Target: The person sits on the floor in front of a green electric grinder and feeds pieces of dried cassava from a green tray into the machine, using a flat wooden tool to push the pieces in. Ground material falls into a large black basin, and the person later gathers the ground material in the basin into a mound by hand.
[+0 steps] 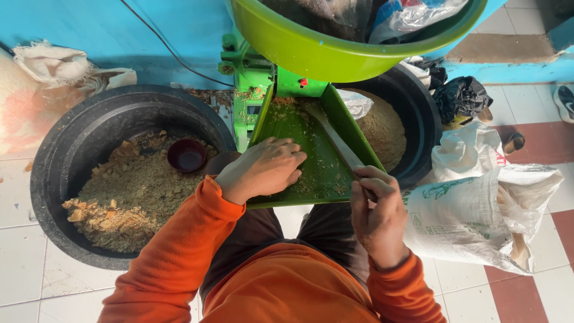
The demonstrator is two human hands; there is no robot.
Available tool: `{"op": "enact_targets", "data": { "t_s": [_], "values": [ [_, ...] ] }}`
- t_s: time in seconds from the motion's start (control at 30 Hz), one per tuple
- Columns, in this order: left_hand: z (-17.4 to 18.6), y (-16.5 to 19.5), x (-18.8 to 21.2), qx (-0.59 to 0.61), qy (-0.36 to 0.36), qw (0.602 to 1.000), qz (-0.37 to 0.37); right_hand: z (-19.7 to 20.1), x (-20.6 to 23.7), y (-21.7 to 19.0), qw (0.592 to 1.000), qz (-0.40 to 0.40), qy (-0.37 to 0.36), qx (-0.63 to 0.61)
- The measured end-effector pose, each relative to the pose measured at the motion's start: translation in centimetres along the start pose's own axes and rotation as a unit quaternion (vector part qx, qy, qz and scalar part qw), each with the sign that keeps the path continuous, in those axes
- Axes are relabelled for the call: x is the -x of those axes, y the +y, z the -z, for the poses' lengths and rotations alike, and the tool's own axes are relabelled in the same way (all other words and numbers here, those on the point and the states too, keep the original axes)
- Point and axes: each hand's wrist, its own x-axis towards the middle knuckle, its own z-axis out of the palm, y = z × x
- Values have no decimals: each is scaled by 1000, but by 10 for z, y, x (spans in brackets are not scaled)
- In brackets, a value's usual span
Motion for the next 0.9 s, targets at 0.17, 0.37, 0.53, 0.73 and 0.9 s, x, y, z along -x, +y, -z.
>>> {"op": "enact_targets", "data": {
  "t_s": [0.17,0.37,0.53,0.73,0.9],
  "values": [
    [2,2,-1,-20,-22,1000,8,-17,-3,4,999,42,-27,-3],
    [3,3,-1,-19,-30,999,9,4,1,-6,1000,1,10,1],
    [4,2,-2,-12,-27,1000,1,18,6,-12,999,18,-11,-43],
    [8,6,0,-5,-54,998,28,-10,-6,-14,998,49,-45,-12],
    [7,4,-3,0,16,1000,5,19,2,-16,999,16,14,-49]
  ]
}}
